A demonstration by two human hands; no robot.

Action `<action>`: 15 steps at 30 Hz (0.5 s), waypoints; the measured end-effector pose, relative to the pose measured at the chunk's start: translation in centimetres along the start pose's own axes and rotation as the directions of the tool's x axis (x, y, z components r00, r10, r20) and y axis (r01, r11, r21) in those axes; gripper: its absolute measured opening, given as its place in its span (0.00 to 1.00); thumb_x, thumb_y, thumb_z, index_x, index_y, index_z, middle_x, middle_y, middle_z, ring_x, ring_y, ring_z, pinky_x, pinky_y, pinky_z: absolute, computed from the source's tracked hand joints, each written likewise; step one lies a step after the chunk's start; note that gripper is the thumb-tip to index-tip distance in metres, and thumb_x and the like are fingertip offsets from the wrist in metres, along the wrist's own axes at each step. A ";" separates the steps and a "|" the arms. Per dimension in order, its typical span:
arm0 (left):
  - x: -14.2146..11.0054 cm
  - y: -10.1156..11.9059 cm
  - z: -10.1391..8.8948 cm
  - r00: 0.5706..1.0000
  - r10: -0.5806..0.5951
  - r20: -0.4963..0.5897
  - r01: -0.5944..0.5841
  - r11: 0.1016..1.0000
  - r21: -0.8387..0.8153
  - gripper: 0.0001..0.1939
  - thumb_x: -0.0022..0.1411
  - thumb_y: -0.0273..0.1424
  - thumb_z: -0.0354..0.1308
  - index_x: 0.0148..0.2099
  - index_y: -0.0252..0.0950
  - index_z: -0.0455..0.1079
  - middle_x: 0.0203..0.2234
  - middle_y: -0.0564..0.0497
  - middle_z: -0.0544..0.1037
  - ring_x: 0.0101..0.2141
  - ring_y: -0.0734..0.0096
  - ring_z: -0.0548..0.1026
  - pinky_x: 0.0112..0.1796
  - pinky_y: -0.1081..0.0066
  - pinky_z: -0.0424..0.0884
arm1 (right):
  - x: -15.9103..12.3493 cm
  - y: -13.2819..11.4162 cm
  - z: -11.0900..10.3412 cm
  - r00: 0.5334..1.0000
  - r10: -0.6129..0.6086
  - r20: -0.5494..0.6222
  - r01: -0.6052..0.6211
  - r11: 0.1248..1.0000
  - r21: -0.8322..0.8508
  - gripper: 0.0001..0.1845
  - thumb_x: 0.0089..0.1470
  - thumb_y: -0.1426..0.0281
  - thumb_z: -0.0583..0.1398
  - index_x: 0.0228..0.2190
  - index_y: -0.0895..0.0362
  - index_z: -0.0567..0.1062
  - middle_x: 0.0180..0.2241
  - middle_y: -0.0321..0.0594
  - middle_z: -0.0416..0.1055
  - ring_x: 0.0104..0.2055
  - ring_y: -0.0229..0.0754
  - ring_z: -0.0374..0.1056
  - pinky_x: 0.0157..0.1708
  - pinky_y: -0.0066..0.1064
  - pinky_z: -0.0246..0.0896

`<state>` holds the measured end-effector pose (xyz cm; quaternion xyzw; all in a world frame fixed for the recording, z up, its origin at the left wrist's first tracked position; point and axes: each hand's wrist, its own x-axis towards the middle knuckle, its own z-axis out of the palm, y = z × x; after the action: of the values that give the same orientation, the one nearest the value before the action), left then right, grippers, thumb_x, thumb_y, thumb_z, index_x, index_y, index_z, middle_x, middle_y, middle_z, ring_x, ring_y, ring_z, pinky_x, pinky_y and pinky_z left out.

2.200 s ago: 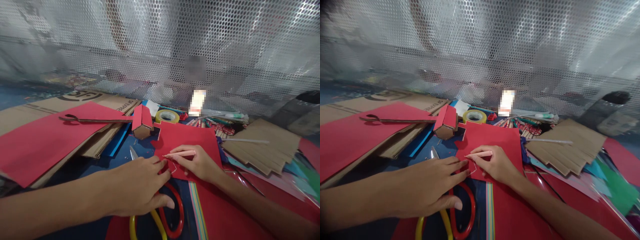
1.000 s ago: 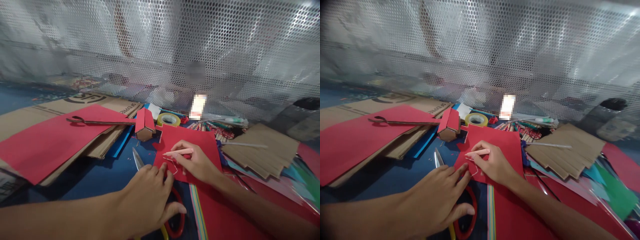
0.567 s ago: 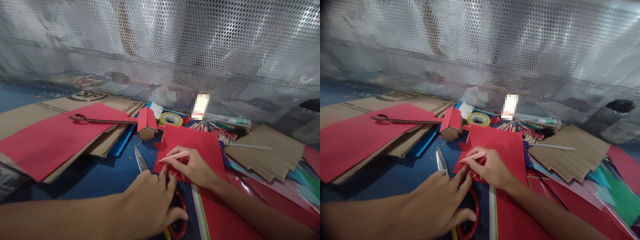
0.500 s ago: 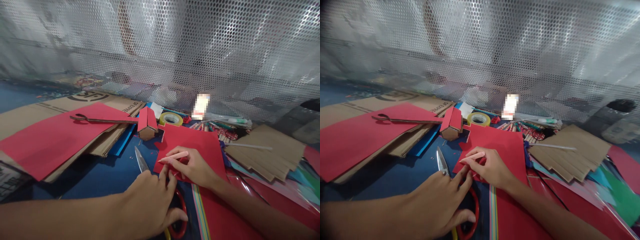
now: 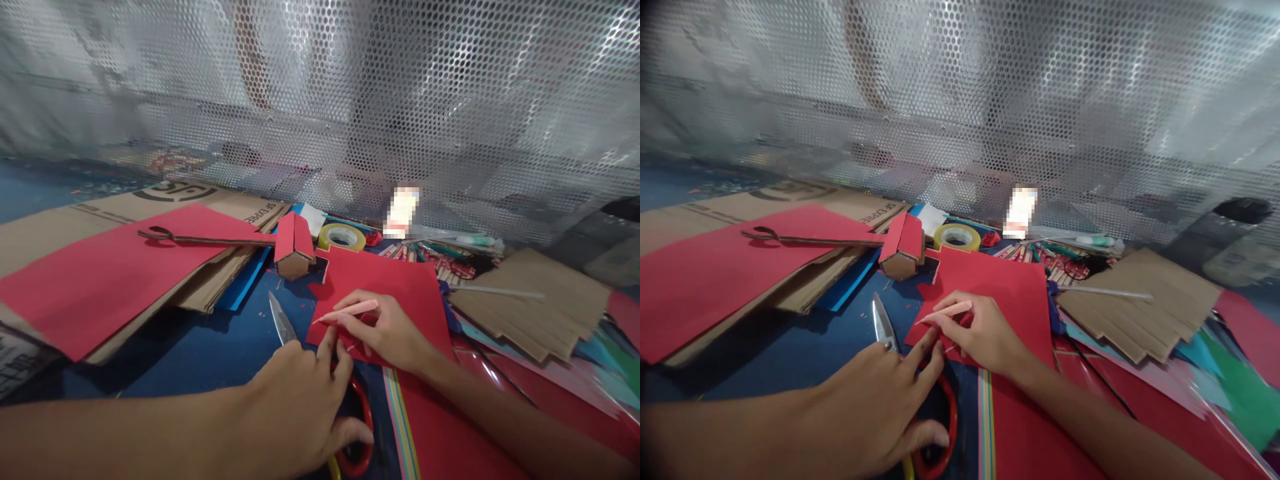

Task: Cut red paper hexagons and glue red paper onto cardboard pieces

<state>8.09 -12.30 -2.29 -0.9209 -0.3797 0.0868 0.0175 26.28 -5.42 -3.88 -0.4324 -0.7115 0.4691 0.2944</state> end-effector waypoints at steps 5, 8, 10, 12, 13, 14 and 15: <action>-0.1 0.0 0.2 1.000 0.006 -0.026 -0.007 1.000 -0.014 0.44 0.72 0.58 0.40 0.68 0.23 0.67 0.59 0.18 0.71 0.43 0.40 0.83 0.30 0.59 0.74 | 0.0 0.1 0.0 1.000 -0.011 -0.026 0.010 1.000 -0.028 0.16 0.63 0.59 0.62 0.39 0.55 0.86 0.42 0.43 0.81 0.25 0.33 0.71 0.22 0.24 0.64; -0.1 0.0 0.1 0.999 0.000 -0.034 -0.001 1.000 -0.025 0.43 0.72 0.58 0.41 0.67 0.24 0.68 0.60 0.18 0.70 0.44 0.40 0.82 0.30 0.60 0.74 | 0.1 0.3 -0.2 0.995 -0.014 -0.098 0.008 0.998 -0.055 0.15 0.64 0.63 0.61 0.37 0.57 0.86 0.42 0.44 0.80 0.24 0.31 0.69 0.20 0.22 0.61; 0.0 -0.1 0.0 1.000 -0.001 -0.024 0.001 1.000 -0.020 0.43 0.72 0.58 0.41 0.67 0.25 0.68 0.60 0.18 0.70 0.43 0.40 0.83 0.30 0.60 0.74 | 0.1 0.3 -0.3 0.996 -0.011 -0.084 0.007 0.999 -0.047 0.15 0.64 0.63 0.60 0.38 0.57 0.86 0.42 0.44 0.79 0.23 0.31 0.68 0.20 0.22 0.62; 0.1 -0.1 0.0 1.000 0.001 -0.021 -0.001 1.000 -0.012 0.43 0.72 0.58 0.41 0.67 0.25 0.68 0.60 0.19 0.70 0.43 0.40 0.83 0.30 0.60 0.74 | 0.1 0.3 -0.3 0.999 -0.014 -0.044 0.012 0.999 -0.039 0.15 0.64 0.62 0.60 0.38 0.57 0.85 0.43 0.43 0.79 0.22 0.30 0.67 0.20 0.23 0.62; 0.1 -0.1 0.0 1.000 0.001 -0.023 -0.001 1.000 -0.007 0.43 0.72 0.58 0.41 0.67 0.25 0.67 0.60 0.19 0.70 0.42 0.40 0.83 0.30 0.60 0.74 | 0.1 0.3 -0.2 0.999 -0.017 -0.035 0.016 0.999 -0.038 0.15 0.64 0.62 0.60 0.38 0.56 0.85 0.43 0.43 0.79 0.22 0.29 0.67 0.20 0.23 0.62; 0.0 -0.1 0.1 1.000 0.001 -0.027 -0.002 1.000 -0.005 0.43 0.72 0.58 0.41 0.67 0.25 0.67 0.60 0.19 0.70 0.42 0.41 0.83 0.30 0.59 0.74 | 0.1 0.3 -0.2 0.999 -0.019 -0.043 0.018 0.999 -0.038 0.14 0.64 0.63 0.60 0.38 0.57 0.85 0.42 0.43 0.79 0.22 0.29 0.67 0.20 0.22 0.62; 0.0 -0.1 0.2 0.999 0.001 -0.032 -0.001 1.000 -0.004 0.43 0.72 0.58 0.41 0.67 0.26 0.67 0.60 0.19 0.70 0.42 0.41 0.83 0.30 0.59 0.74 | 0.1 0.3 -0.2 0.998 -0.021 -0.067 0.019 0.999 -0.037 0.14 0.64 0.63 0.61 0.37 0.57 0.84 0.41 0.42 0.79 0.22 0.30 0.67 0.20 0.22 0.61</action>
<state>8.04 -12.23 -2.45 -0.9224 -0.3790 0.0710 0.0215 26.51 -5.20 -4.07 -0.4463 -0.7138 0.4383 0.3150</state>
